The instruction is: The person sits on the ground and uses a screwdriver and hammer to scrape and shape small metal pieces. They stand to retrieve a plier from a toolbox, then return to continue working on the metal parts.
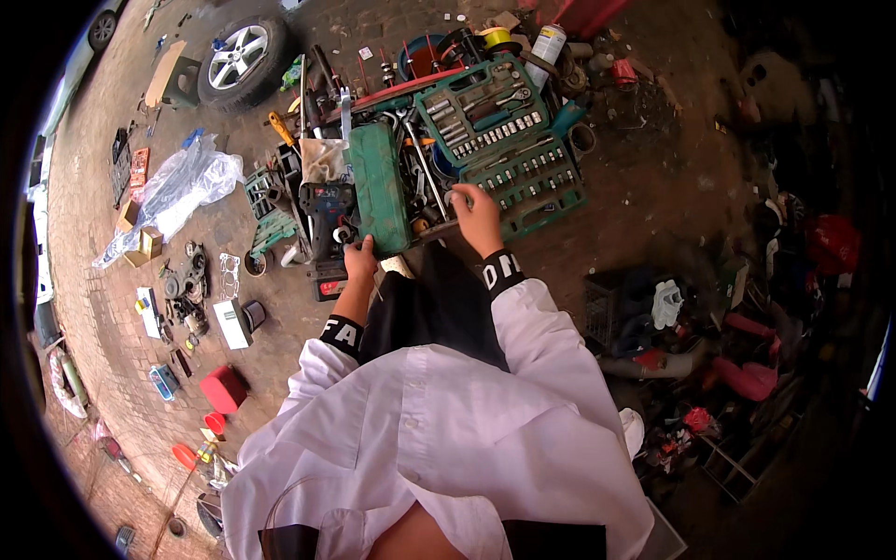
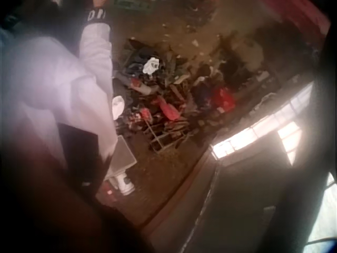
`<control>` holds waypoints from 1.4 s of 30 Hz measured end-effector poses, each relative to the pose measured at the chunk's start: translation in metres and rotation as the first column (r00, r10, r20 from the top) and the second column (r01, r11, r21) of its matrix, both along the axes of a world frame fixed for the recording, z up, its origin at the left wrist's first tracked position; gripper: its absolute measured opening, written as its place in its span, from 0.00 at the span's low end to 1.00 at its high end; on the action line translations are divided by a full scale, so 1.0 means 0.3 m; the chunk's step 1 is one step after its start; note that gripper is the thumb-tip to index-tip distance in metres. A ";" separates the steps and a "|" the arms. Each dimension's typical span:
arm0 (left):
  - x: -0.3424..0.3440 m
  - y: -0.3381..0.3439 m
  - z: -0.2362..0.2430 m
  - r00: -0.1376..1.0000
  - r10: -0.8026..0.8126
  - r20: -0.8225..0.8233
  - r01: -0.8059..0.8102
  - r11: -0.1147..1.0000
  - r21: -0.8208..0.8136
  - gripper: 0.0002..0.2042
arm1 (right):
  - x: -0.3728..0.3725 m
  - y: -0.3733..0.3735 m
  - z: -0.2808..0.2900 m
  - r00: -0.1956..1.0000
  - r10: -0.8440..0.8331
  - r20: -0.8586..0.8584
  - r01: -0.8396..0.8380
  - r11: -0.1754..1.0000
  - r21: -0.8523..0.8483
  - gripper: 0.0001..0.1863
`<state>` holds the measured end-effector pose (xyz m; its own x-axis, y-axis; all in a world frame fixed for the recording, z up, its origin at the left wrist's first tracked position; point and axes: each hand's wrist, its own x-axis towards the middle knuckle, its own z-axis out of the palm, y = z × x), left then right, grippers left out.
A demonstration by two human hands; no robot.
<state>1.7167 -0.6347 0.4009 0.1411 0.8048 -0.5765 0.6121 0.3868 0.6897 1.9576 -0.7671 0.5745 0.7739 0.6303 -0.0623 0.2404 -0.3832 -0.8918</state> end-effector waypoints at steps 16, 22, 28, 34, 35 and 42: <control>0.084 -0.066 0.305 0.977 0.209 0.047 -0.193 0.955 -0.224 0.39 | 0.899 -0.048 -0.209 0.980 -0.054 0.191 0.160 0.784 -0.600 0.37; 0.137 -0.026 0.429 0.962 0.267 0.061 -0.223 0.893 -0.392 0.43 | 0.966 -0.026 -0.188 0.996 0.076 0.047 -0.019 0.693 -0.720 0.44; 0.131 -0.033 0.428 0.964 0.262 0.048 -0.225 0.899 -0.375 0.44 | 0.910 -0.003 -0.216 0.983 0.042 0.180 0.100 0.699 -0.709 0.45; 0.127 -0.014 0.441 0.961 0.261 0.086 -0.207 0.894 -0.397 0.45 | 0.917 -0.005 -0.207 0.992 0.032 0.126 0.060 0.750 -0.658 0.41; 0.133 -0.012 0.447 0.961 0.261 0.095 -0.204 0.896 -0.395 0.45 | 0.913 -0.008 -0.209 0.990 0.015 0.143 0.076 0.788 -0.611 0.40; 0.146 -0.020 0.457 0.961 0.258 0.097 -0.200 0.894 -0.400 0.43 | 0.856 -0.005 -0.157 0.939 -0.201 0.279 0.276 0.924 -0.263 0.19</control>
